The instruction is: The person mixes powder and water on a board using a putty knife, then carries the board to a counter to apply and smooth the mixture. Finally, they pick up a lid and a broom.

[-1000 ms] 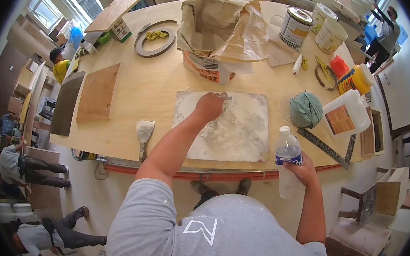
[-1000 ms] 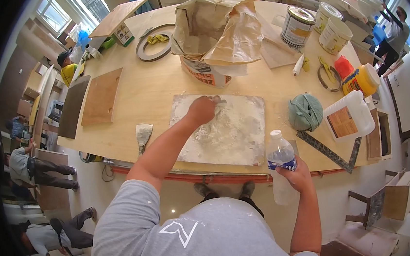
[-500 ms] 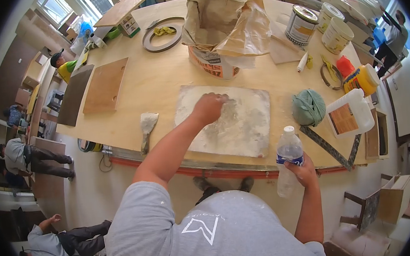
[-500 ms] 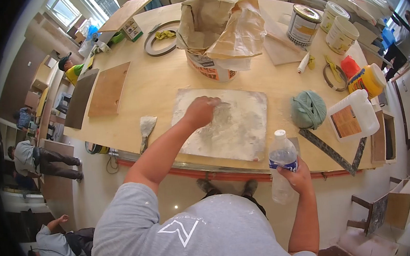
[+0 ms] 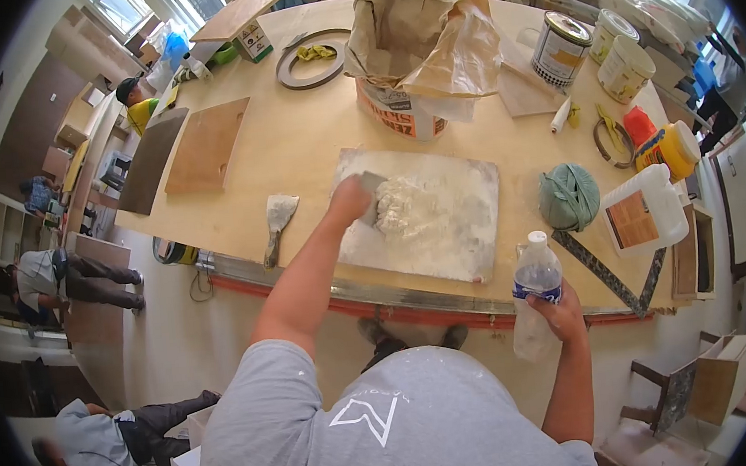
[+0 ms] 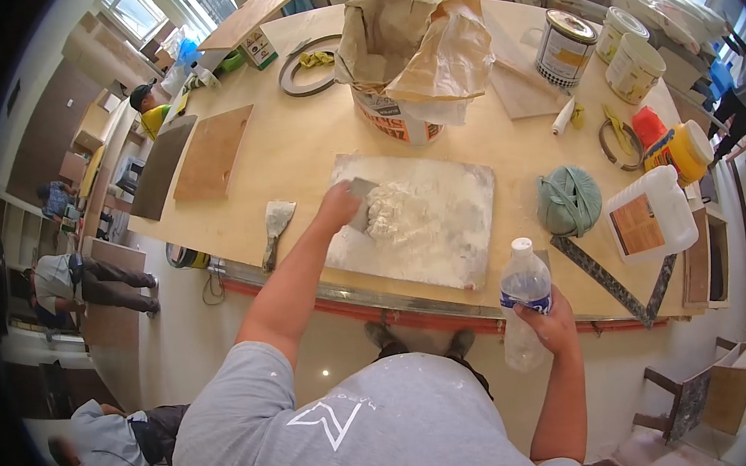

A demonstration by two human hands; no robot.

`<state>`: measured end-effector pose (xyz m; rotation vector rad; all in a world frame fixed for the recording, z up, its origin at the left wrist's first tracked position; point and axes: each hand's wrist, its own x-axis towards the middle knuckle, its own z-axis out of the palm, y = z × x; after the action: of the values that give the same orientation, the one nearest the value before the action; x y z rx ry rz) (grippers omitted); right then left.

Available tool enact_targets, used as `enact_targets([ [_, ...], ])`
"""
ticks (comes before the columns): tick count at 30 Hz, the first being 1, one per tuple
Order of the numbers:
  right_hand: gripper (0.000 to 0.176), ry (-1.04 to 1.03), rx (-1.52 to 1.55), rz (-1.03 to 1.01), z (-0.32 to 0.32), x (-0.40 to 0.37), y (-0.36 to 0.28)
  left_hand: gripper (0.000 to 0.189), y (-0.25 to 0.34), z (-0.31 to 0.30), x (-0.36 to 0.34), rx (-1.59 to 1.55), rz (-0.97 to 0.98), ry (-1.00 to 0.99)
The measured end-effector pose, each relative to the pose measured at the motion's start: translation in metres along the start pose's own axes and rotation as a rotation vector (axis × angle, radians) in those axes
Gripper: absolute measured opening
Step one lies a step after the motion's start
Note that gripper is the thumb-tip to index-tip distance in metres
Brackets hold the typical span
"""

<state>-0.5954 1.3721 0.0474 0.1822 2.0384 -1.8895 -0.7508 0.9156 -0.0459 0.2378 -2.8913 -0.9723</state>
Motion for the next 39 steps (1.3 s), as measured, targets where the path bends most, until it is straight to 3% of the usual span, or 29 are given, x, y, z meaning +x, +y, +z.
enact_targets([
  [1,0.051,-0.003,0.041,0.001,0.000,0.001,0.004,0.029,0.018,0.004,0.001,0.123,0.138,0.094],
  [4,0.051,-0.019,0.112,0.000,0.001,-0.002,0.003,0.032,0.096,-0.027,-0.025,0.250,0.060,-0.164],
  [5,0.051,-0.026,0.129,-0.002,0.000,-0.003,0.002,0.035,0.100,-0.031,-0.033,0.282,0.093,-0.155],
  [8,0.051,-0.016,0.043,-0.029,-0.009,-0.005,0.005,0.035,0.074,-0.043,-0.062,0.110,0.121,0.101],
  [12,0.050,0.013,0.094,-0.015,-0.025,-0.008,0.013,0.029,-0.015,-0.021,-0.114,-0.633,-0.554,0.069],
  [15,0.050,0.008,0.054,-0.014,-0.035,-0.014,0.013,0.036,-0.027,0.013,-0.137,-0.792,-0.713,0.143],
  [18,0.050,-0.004,0.091,-0.028,-0.040,-0.015,0.015,0.038,0.005,0.031,-0.117,-0.818,-0.687,0.169],
  [20,0.049,-0.005,0.106,-0.034,-0.043,-0.014,0.020,0.024,0.028,0.029,-0.090,-0.652,-0.733,0.137],
  [22,0.049,-0.012,0.141,-0.045,-0.042,-0.016,0.018,0.037,0.028,0.027,-0.063,-0.572,-0.483,0.164],
  [24,0.048,-0.011,0.151,-0.047,-0.040,-0.020,0.018,0.035,0.027,0.031,-0.031,-0.123,-0.259,0.246],
  [27,0.048,0.001,0.122,-0.043,-0.036,-0.024,0.020,0.029,0.093,0.002,-0.027,0.252,0.154,0.118],
  [30,0.047,0.014,0.089,-0.041,-0.030,-0.029,0.020,0.028,0.122,0.000,-0.035,0.439,0.369,-0.158],
  [31,0.047,0.019,0.072,-0.043,-0.028,-0.031,0.020,0.031,0.117,0.009,-0.040,0.444,0.470,-0.148],
  [34,0.046,0.034,0.075,-0.053,-0.026,-0.032,0.024,0.033,0.113,0.000,-0.050,0.365,0.558,-0.160],
  [37,0.045,0.057,0.110,-0.034,-0.023,-0.036,0.026,0.034,0.129,-0.027,-0.058,0.335,0.488,-0.112],
  [39,0.045,0.064,0.115,-0.021,-0.020,-0.039,0.025,0.033,0.118,-0.011,-0.062,0.355,0.535,-0.159],
])
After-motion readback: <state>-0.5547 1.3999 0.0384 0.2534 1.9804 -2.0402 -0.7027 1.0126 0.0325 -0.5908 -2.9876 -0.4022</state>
